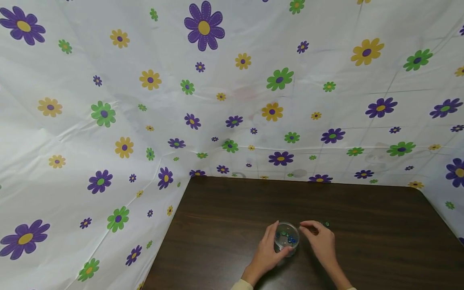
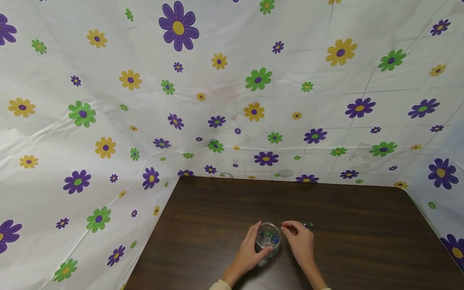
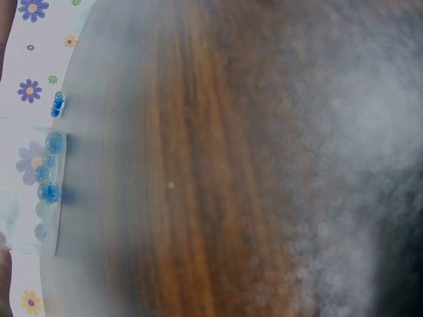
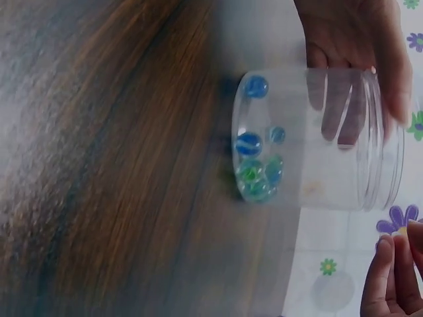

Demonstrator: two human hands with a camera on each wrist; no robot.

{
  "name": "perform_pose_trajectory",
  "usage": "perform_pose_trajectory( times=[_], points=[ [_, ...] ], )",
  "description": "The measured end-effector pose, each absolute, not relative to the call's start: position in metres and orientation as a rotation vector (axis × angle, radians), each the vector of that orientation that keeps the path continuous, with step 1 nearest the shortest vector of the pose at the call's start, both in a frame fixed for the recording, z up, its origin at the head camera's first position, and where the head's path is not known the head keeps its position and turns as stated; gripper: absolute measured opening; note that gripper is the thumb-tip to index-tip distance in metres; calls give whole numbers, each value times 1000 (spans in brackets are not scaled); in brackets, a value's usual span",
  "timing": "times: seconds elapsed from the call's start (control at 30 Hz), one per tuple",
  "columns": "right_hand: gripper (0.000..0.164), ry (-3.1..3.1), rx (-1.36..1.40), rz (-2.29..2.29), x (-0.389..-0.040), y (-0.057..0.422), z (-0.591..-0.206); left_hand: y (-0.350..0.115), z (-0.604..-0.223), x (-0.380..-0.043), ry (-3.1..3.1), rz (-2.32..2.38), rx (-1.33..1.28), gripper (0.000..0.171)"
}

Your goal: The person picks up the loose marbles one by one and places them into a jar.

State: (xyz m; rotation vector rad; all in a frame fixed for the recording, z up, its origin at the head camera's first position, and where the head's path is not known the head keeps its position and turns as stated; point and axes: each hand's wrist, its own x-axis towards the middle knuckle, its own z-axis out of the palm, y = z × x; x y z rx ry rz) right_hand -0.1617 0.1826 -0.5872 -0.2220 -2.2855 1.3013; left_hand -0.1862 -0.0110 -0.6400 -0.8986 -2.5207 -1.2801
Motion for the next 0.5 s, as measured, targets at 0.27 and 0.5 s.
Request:
perform_pose_trajectory(
  times=[0.27,0.5],
  points=[
    [7,-2329,-314,1228,-164,197,-592,-11,-641,-185,-2543,-1266,-880,83],
    [10,-2345,-368,1186,-166,209,-595,-11,-641,-185,-2545,-1270,-878,82]
  ],
)
